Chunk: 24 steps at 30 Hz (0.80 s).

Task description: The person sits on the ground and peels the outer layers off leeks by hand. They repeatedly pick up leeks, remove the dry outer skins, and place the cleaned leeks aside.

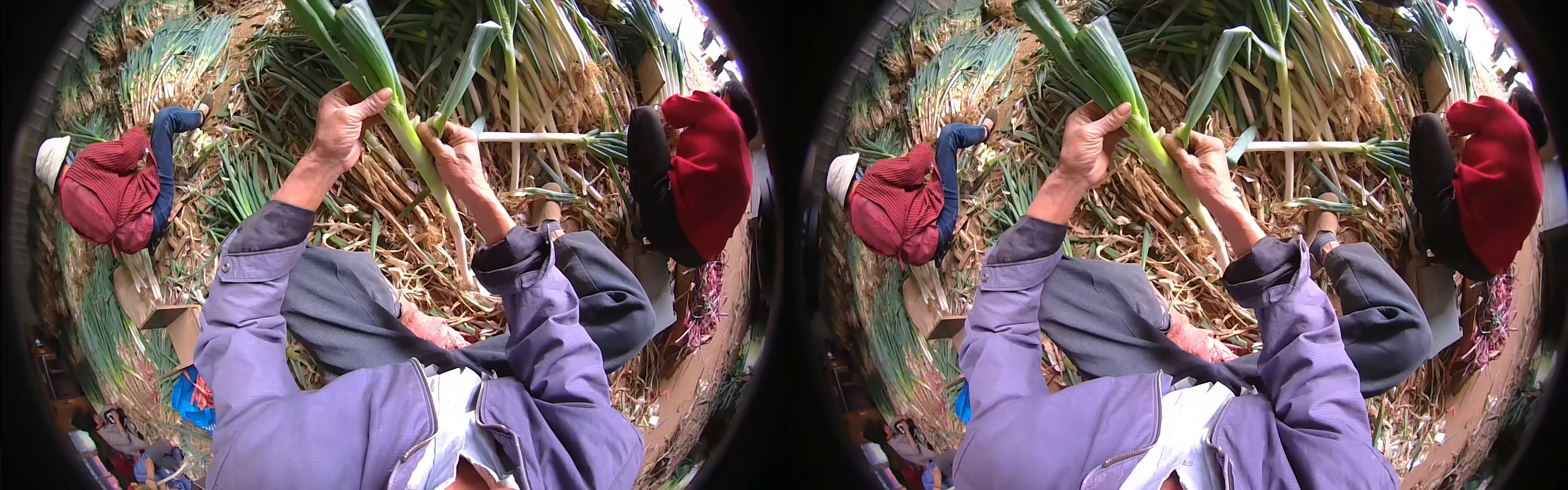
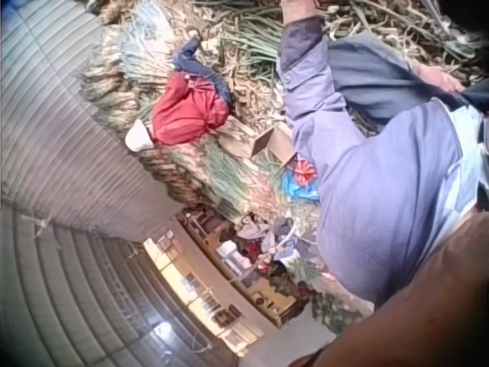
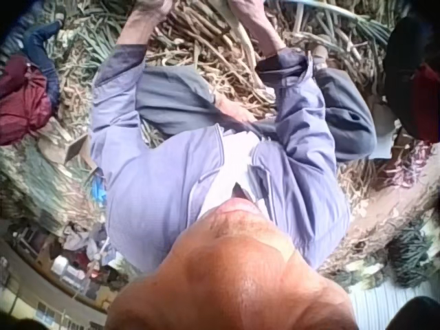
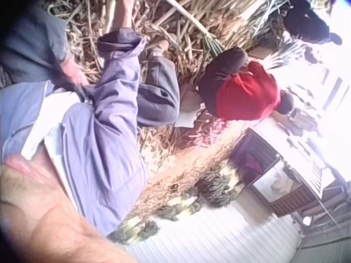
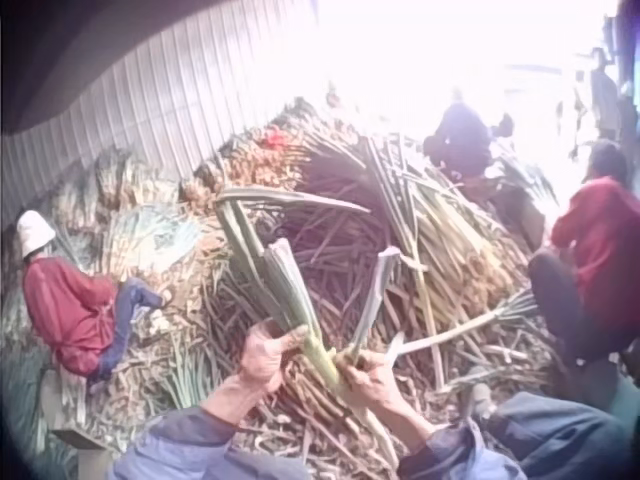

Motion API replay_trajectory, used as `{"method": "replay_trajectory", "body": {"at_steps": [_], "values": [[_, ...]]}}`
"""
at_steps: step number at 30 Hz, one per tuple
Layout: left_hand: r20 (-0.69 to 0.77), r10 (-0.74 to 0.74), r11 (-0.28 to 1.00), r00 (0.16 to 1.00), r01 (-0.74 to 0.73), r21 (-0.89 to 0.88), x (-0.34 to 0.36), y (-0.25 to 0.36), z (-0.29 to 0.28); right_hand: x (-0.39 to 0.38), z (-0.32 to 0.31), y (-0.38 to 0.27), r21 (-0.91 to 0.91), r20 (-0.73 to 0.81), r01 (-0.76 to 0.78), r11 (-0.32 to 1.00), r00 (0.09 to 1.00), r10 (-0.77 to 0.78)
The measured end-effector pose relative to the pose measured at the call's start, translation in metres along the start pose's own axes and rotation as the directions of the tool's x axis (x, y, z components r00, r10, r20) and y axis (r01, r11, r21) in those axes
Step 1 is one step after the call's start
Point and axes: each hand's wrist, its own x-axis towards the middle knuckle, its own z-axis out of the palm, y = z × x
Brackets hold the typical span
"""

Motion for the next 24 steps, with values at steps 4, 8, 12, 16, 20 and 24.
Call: {"method": "replay_trajectory", "body": {"at_steps": [4, 8, 12, 16, 20, 24], "values": [[0.14, 0.009, 0.983, 0.99, 0.018, -0.184, 0.001, 0.006, -0.008, -0.023, -0.013, 0.019, -0.024, 0.099, -0.227, 0.974, 0.969, 0.228], [0.212, 0.068, 0.96, 0.975, -0.006, -0.281, 0.02, 0.025, -0.031, -0.089, -0.06, 0.119, -0.599, 0.201, -0.018, 0.8, 0.964, 0.173], [0.027, 0.052, 0.907, 0.998, -0.036, -0.421, 0.024, 0.037, -0.04, -0.167, -0.138, 0.167, -0.985, 0.145, -0.012, 0.174, 0.498, 0.855], [-0.057, -0.019, 0.903, 0.998, -0.007, -0.429, 0.016, 0.019, -0.026, -0.077, -0.075, 0.065, -0.604, 0.18, -0.194, 0.773, 0.912, 0.37], [0.027, 0.054, 0.927, 0.998, -0.039, -0.374, 0.016, 0.008, -0.008, 0.016, 0.025, -0.022, -0.291, 0.126, 0.206, 0.934, 0.976, -0.176], [0.101, 0.136, 0.973, 0.986, -0.114, -0.199, 0.02, 0.007, -0.009, 0.021, 0.043, -0.005, -0.172, -0.062, 0.118, 0.978, 0.99, -0.13]]}}
